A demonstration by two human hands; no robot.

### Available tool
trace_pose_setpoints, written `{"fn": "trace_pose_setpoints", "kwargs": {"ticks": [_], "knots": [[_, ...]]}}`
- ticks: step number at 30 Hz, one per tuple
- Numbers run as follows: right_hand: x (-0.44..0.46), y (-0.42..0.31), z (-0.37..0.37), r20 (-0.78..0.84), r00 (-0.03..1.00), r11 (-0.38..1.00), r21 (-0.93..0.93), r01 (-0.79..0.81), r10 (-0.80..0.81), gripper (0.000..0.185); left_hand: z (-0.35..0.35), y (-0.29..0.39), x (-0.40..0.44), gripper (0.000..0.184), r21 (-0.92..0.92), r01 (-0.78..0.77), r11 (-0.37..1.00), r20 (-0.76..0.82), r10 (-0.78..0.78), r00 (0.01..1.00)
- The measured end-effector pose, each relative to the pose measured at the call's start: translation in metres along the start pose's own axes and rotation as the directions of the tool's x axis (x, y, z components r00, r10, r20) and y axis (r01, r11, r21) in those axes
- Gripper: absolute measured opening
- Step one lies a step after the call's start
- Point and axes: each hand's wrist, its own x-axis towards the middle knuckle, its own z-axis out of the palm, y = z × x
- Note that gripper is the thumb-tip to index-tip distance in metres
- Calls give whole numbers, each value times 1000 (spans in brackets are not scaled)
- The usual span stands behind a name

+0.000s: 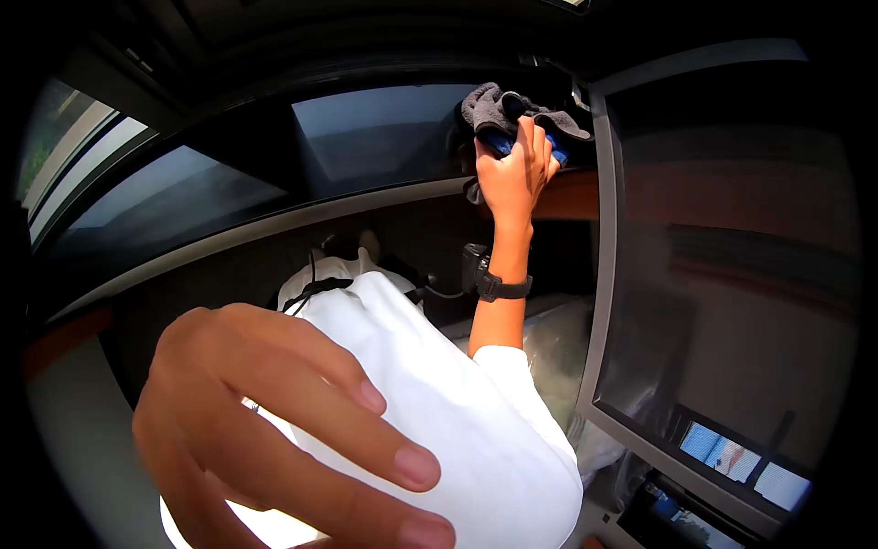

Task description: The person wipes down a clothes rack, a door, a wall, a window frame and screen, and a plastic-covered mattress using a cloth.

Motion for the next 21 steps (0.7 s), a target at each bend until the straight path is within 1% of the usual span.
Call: {"fn": "trace_pose_setpoints", "kwargs": {"ticks": [1, 2, 4, 5, 6, 7, 8, 9, 10, 11, 12, 13, 14, 15, 16, 17, 18, 20, 21], "knots": [[3, 3, 4, -47, 999, 1000, -23, 19, -20, 58, -5, 1, -5, 69, 53, 13, 999, 7, -13, 1000], [5, -7, 2, -14, 1000, 999, -36, -19, 19, 58, -14, -1, -10, 70, 115, 21, 993, 3, -21, 1000], [3, -35, -3, 42, 999, 998, -47, 28, -26, 58, -35, -17, -31, 69, 320, 61, 945, -58, -45, 997], [-1, -54, -1, 47, 993, 994, -9, 111, -110, 57, -39, -22, -36, 62, 469, 136, 872, -218, -34, 975], [-7, -79, -2, 55, 980, 978, 83, 189, -194, 54, -57, -24, -48, 61, 682, 201, 703, -147, -137, 980], [-15, -106, -3, 87, 962, 958, 155, 242, -257, 52, -62, -27, -60, 52, 791, 318, 522, -236, -219, 947], [-24, -133, -7, 136, 933, 919, 270, 288, -333, 55, -68, -31, -67, 52, 797, 308, 520, -224, -220, 949], [-37, -153, 3, 87, 880, 849, 322, 418, -467, 56, -73, -35, -73, 47, 875, 410, 258, -334, -291, 896], [-47, -170, 1, 91, 830, 746, 501, 440, -551, 50, -76, -39, -80, 43, 877, 480, -29, -464, -317, 827], [-62, -186, 18, 8, 780, 697, 455, 554, -625, 41, -84, -43, -88, 43, 874, 484, -38, -472, -303, 828], [-68, -197, 32, -112, 806, 613, 590, 525, -582, 37, -96, -49, -94, 44, 870, 481, -108, -491, -273, 827], [-65, -196, 26, -39, 784, 607, 611, 509, -619, 38, -101, -50, -94, 46, 860, 480, -175, -510, -247, 824], [-62, -193, 18, 37, 759, 606, 626, 490, -651, 39, -103, -50, -94, 46, 853, 489, -182, -520, -239, 820], [-62, -187, 21, 41, 753, 602, 630, 491, -657, 39, -101, -53, -91, 47, 855, 485, -185, -519, -272, 810], [-61, -177, 26, 11, 768, 551, 703, 449, -640, 41, -98, -58, -86, 49, 857, 482, -183, -516, -306, 801], [-60, -169, 26, -16, 785, 494, 769, 406, -619, 42, -94, -66, -82, 49, 854, 490, -177, -521, -302, 799], [-59, -160, 21, -12, 781, 496, 766, 409, -625, 42, -91, -76, -78, 50, 865, 474, -161, -501, -303, 811], [-54, -141, 6, 97, 807, 718, 527, 455, -583, 50, -89, -99, -68, 50, 878, 459, -134, -478, -287, 830], [-55, -128, 5, 107, 833, 754, 500, 426, -542, 57, -86, -112, -65, 50, 903, 419, -94, -427, -291, 856]]}}
